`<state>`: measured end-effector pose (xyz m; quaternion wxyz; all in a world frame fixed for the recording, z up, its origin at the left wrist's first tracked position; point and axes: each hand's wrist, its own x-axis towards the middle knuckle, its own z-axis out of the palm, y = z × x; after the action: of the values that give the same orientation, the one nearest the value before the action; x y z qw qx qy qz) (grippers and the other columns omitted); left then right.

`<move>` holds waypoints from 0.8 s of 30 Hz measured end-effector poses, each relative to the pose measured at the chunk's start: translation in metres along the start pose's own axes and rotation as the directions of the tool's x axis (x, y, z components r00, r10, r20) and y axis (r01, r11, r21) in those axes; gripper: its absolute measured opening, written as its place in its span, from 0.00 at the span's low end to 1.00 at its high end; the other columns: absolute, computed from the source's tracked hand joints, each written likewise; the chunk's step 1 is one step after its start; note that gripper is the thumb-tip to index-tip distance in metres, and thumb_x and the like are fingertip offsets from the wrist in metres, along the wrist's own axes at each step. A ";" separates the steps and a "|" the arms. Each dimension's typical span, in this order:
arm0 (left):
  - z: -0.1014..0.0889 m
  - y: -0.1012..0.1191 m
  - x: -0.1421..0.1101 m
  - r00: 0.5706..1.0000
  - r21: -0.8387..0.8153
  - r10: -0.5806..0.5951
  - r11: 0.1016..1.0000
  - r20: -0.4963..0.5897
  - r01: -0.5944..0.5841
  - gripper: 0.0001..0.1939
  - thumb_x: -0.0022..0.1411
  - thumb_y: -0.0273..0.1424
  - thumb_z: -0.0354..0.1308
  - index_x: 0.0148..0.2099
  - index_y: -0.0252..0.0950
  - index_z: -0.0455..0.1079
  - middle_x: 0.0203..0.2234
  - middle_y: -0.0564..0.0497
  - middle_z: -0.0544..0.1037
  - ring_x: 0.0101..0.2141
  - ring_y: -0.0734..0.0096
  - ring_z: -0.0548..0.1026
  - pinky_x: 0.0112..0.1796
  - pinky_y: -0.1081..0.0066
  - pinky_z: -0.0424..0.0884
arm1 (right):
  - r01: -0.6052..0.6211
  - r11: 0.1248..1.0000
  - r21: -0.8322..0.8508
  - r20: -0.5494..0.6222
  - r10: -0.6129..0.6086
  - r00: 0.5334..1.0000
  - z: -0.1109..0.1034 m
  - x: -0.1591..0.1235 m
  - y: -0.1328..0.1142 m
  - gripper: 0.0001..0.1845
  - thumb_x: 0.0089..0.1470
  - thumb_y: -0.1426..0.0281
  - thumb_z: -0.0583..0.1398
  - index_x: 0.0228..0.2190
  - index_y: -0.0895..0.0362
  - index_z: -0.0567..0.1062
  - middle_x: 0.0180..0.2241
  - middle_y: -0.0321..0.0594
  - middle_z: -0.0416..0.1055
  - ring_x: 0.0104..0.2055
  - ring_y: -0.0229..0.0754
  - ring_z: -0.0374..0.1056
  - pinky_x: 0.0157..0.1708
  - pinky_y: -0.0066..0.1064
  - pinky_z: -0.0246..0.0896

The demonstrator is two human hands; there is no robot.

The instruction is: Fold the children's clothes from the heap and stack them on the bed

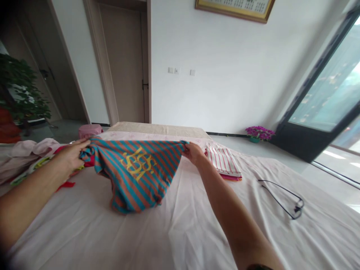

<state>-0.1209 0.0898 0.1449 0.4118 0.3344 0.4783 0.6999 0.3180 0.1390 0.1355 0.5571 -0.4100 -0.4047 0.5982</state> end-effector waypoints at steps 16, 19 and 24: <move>-0.040 -0.068 -0.092 0.706 0.697 -0.289 0.601 0.646 -0.392 0.18 0.54 0.30 0.58 0.48 0.41 0.74 0.40 0.51 0.81 0.38 0.64 0.79 0.37 0.69 0.75 | 0.022 0.961 -0.276 -0.409 -0.138 0.902 -0.049 0.019 0.054 0.09 0.39 0.77 0.59 0.28 0.56 0.73 0.28 0.37 0.72 0.26 0.35 0.66 0.29 0.27 0.65; -0.052 -0.090 -0.101 0.713 0.731 -0.250 0.448 0.655 -0.515 0.28 0.48 0.30 0.61 0.54 0.46 0.72 0.52 0.51 0.76 0.55 0.57 0.72 0.56 0.63 0.67 | 0.017 0.931 -0.365 -0.264 -0.121 0.957 -0.048 0.003 0.074 0.11 0.37 0.76 0.60 0.28 0.57 0.77 0.28 0.38 0.74 0.28 0.38 0.67 0.30 0.29 0.64; -0.075 -0.098 -0.093 0.758 0.766 -0.139 0.225 0.637 -0.602 0.25 0.52 0.31 0.57 0.54 0.48 0.72 0.53 0.48 0.74 0.54 0.56 0.71 0.55 0.61 0.66 | 0.314 0.459 -0.831 0.321 -0.066 0.945 -0.040 -0.021 0.089 0.30 0.39 0.70 0.65 0.49 0.53 0.76 0.47 0.43 0.74 0.48 0.50 0.68 0.47 0.38 0.62</move>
<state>-0.1193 -0.0030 0.0214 0.1301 0.7807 0.5843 0.1793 0.3268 0.1149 0.0390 0.2808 -0.5109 -0.7599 0.2875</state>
